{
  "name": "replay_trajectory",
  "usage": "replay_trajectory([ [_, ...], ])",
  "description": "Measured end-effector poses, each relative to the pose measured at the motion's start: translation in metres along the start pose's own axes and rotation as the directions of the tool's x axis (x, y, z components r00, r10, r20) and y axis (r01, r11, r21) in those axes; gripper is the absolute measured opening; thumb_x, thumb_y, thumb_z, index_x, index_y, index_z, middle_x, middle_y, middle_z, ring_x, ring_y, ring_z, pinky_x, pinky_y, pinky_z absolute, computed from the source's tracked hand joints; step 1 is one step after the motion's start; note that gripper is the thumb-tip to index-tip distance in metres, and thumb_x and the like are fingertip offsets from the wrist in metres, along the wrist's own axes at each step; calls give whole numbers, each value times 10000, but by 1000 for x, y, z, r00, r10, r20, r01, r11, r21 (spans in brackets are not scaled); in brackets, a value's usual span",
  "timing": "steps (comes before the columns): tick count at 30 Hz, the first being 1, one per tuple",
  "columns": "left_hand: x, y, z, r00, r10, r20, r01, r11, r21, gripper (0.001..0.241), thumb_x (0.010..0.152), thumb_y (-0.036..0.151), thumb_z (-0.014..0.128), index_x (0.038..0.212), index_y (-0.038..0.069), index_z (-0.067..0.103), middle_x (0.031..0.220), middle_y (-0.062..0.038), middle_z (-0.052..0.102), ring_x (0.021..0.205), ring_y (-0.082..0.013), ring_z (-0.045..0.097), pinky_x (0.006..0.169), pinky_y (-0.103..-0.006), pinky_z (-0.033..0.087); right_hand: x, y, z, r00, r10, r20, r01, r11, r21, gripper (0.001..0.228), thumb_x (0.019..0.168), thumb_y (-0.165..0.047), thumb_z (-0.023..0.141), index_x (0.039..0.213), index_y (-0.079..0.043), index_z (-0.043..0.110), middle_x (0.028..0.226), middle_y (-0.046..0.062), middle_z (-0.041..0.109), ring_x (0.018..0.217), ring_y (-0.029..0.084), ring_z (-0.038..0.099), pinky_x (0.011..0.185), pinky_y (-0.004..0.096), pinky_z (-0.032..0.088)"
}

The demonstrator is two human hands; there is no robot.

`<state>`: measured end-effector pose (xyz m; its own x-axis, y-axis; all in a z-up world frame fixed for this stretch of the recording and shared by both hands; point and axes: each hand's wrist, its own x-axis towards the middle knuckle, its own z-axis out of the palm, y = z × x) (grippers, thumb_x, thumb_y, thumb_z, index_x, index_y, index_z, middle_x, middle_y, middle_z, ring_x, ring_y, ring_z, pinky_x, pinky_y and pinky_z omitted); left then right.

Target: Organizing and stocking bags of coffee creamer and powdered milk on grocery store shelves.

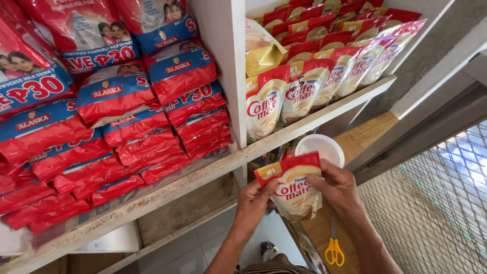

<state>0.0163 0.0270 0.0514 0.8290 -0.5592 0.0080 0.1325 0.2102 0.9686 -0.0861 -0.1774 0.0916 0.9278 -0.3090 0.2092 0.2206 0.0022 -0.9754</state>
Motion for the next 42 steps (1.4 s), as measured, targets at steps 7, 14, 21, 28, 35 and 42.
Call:
replay_trajectory([
  [7,-5,-7,-11,1000,2,-28,-3,1000,-23,269,989,284,679,1147,89,778,931,-4,782,763,-63,668,622,-265,541,15,3,5,984,-63,166,89,984,-154,347,882,-72,770,1214,15,717,1110,110,785,991,139,725,860,321,601],
  [14,-8,6,-18,1000,-15,-19,12,988,-155,249,989,250,667,1129,70,768,944,-23,779,758,-89,676,613,-278,546,6,19,8,958,142,249,-100,980,-172,431,816,-143,828,1205,2,712,1045,108,811,915,140,753,798,329,630],
  [21,-11,28,-14,1000,-10,3,11,953,-302,307,967,270,673,1197,67,695,1017,-46,778,832,-135,723,713,-315,598,-1,-15,24,946,198,259,-129,957,-261,407,796,-165,845,1152,0,733,1027,84,814,912,134,734,799,330,607],
  [28,-34,-42,2,993,60,104,28,724,-690,584,825,75,874,1333,33,588,1241,-68,692,1164,-191,657,1046,-376,513,4,-95,79,948,9,319,178,816,-550,464,888,-262,734,1264,-25,603,991,120,764,897,251,744,789,378,562],
  [35,-61,-24,-23,993,-56,100,114,414,-903,595,810,230,850,1305,40,579,1220,-101,691,1161,-258,651,1063,-446,495,-3,-105,92,927,79,367,201,721,-663,382,842,-366,747,1053,-66,643,832,123,705,756,310,721,665,405,548],
  [42,-78,-55,-36,963,-78,260,268,119,-956,647,827,349,819,1345,66,554,1259,-85,675,1205,-246,633,1092,-451,464,4,-87,110,797,-25,603,494,602,-628,306,916,-311,716,766,-57,635,692,107,620,677,337,642,581,470,463],
])
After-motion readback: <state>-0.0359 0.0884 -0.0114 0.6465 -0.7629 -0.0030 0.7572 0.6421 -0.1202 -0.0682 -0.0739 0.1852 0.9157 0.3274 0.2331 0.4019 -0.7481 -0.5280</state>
